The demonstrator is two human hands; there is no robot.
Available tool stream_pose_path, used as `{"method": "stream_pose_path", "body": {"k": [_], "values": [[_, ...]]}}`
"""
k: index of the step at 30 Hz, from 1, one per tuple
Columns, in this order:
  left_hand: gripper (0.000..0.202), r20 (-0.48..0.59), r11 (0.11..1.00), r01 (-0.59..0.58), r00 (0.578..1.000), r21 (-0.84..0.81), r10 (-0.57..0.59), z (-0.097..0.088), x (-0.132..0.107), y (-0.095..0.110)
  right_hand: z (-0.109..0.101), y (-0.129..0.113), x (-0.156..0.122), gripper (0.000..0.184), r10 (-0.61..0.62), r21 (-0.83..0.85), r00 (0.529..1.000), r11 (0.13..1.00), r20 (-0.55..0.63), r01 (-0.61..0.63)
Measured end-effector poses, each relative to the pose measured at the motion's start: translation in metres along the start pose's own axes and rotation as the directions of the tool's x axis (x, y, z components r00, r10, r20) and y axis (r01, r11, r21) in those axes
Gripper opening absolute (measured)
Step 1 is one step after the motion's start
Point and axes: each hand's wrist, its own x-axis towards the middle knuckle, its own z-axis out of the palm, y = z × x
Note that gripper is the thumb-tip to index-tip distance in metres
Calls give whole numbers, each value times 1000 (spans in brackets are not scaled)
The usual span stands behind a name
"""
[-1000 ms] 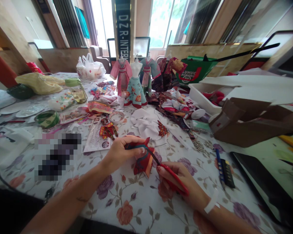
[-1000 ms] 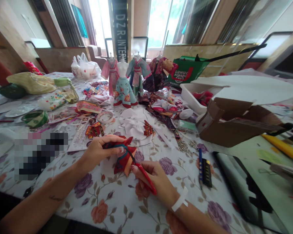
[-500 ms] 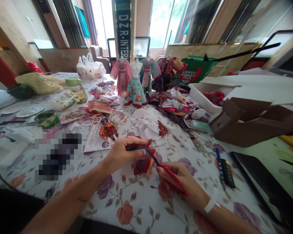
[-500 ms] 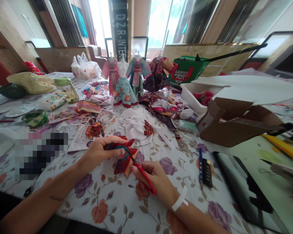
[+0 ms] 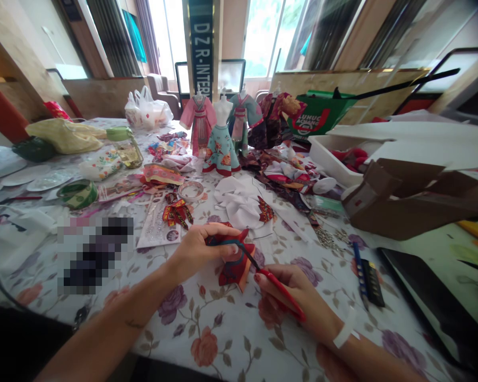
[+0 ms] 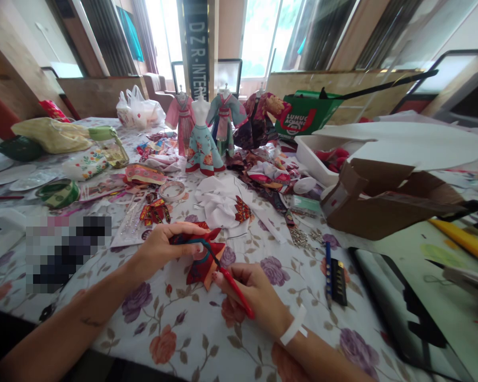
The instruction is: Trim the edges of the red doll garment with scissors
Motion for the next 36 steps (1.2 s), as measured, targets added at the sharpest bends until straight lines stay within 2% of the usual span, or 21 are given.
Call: {"method": "stream_pose_path", "body": {"k": [7, 12, 22, 31, 36], "values": [[31, 3, 1000, 5, 1000, 2, -5, 0, 1, 0, -1, 0, 0, 44, -15, -40, 1000, 999, -3, 15], [34, -9, 997, 60, 998, -56, -61, 1, 0, 3, -3, 2, 0, 45, -14, -9, 1000, 1000, 19, 14], [34, 13, 999, 46, 999, 8, -46, -1, 0, 0, -2, -1, 0, 44, 0, 12, 1000, 1000, 21, -1], [35, 15, 998, 54, 998, -14, -54, -2, 1, -1, -3, 2, 1, 45, -5, 39, 1000, 999, 20, 4], [36, 68, 999, 41, 997, -24, -39, -3, 0, -1, -2, 0, 0, 43, 9, 47, 1000, 999, 22, -10]]}}
